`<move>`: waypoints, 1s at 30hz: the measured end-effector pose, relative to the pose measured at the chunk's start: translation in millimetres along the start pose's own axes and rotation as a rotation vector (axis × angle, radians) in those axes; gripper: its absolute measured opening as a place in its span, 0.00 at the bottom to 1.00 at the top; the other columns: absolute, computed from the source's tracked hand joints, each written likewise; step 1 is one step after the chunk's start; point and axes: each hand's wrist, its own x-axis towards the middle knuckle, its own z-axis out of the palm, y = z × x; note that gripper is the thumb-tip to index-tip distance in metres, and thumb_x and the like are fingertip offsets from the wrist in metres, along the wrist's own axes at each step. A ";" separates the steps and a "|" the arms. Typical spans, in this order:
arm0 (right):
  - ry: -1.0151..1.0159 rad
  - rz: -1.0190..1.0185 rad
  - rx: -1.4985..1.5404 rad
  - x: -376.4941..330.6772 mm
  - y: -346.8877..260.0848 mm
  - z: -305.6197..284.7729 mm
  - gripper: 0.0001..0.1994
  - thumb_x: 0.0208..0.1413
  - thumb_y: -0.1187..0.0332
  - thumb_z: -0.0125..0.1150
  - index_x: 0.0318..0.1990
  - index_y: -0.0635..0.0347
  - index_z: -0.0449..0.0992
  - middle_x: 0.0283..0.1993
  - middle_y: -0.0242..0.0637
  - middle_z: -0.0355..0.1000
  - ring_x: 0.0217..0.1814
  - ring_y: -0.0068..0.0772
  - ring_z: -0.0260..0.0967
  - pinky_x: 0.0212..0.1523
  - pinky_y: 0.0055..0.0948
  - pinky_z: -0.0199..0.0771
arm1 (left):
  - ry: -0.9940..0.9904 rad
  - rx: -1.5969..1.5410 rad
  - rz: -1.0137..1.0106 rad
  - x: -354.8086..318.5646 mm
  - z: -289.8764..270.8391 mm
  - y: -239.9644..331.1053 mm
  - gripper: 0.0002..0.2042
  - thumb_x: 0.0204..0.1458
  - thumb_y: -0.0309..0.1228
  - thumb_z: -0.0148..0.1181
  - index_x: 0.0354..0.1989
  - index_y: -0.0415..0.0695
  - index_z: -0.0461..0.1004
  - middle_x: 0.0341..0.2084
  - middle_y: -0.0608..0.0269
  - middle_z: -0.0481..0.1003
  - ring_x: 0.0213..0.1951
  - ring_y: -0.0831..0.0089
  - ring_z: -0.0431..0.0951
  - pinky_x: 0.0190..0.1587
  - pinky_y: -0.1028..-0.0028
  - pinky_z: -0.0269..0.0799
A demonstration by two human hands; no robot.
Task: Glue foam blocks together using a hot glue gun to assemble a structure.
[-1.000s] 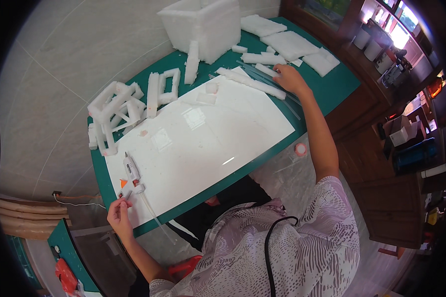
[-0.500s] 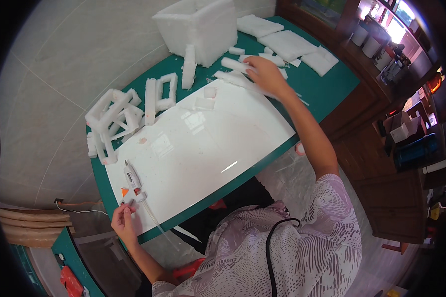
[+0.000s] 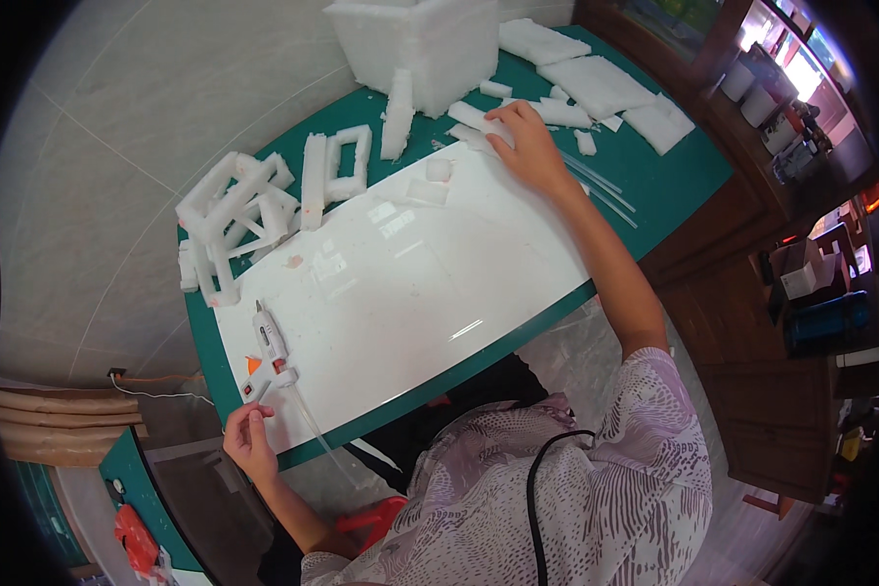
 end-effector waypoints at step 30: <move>-0.087 0.002 -0.012 -15.7 9.4 16.5 0.16 0.54 0.69 0.63 0.51 0.59 0.76 0.56 0.44 0.74 0.60 0.49 0.68 0.63 0.41 0.65 | -0.061 0.012 -0.015 -13.1 17.4 16.8 0.07 0.59 0.21 0.57 0.43 0.32 0.76 0.33 0.54 0.79 0.38 0.71 0.79 0.46 0.73 0.73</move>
